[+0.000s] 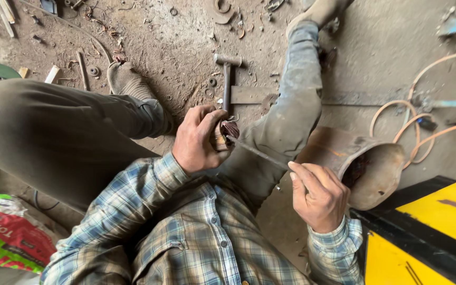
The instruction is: The person is sitting on the floor in a workshop, using a hammer and a metal rod to disassemble a cylindrical electrical component. They repeatedly strike the component to remove parts and then use the rod to pull out copper windings.
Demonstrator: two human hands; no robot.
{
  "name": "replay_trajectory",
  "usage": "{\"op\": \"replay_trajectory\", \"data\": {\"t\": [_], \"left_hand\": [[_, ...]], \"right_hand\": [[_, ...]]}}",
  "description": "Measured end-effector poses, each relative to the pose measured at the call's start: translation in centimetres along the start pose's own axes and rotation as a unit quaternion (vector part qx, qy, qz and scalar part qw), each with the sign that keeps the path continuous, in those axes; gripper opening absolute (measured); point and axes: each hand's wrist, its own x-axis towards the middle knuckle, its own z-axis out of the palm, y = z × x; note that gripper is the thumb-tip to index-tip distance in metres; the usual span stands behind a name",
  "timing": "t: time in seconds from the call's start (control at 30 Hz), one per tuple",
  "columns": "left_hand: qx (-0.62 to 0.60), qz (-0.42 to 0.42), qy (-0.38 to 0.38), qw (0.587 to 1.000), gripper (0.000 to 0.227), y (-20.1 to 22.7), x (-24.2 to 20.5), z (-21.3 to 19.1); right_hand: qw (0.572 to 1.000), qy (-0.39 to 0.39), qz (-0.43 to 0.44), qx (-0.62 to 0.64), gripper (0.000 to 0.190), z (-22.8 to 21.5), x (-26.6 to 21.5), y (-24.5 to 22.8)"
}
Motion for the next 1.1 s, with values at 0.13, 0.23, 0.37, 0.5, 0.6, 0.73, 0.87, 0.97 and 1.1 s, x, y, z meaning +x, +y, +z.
{"op": "replay_trajectory", "data": {"t": [0.13,0.23,0.37,0.5,0.6,0.73,0.87,0.97,1.1], "left_hand": [[-0.026,-0.008,0.016,1.0,0.078,-0.6,-0.6,1.1],[-0.013,-0.012,-0.006,1.0,0.078,-0.9,-1.1,1.4],[0.009,0.029,0.021,0.999,0.082,-1.2,-1.0,1.5],[-0.063,0.027,0.025,0.997,0.082,-1.7,-1.6,2.0],[-0.033,0.007,0.027,0.999,0.084,-2.0,-2.3,2.8],[-0.016,-0.005,0.048,0.999,0.087,-2.3,-2.5,3.7],[0.019,0.0,0.051,0.999,0.088,-2.6,-2.3,3.7],[0.03,0.002,0.025,0.999,0.086,-3.0,-2.4,3.4],[0.039,0.025,-0.002,0.999,0.084,-3.5,-2.8,3.2]], "right_hand": [[0.999,-0.01,0.033,0.012,0.022,1.5,-1.2,-0.3],[0.998,0.004,0.053,0.023,0.022,2.9,-2.5,-0.6],[0.997,0.023,0.062,0.044,0.023,4.3,-3.2,-0.7],[0.996,0.008,0.077,0.049,0.025,5.6,-3.5,-0.6],[0.994,0.02,0.089,0.06,0.026,6.7,-3.9,-0.5],[0.982,0.031,0.141,0.119,0.028,8.6,-3.9,-0.5],[0.979,0.031,0.155,0.13,0.026,9.4,-3.6,-0.8],[0.98,0.01,0.152,0.132,0.025,8.5,-3.1,-0.1],[0.966,-0.062,0.202,0.152,0.021,7.5,-2.4,1.2]]}}
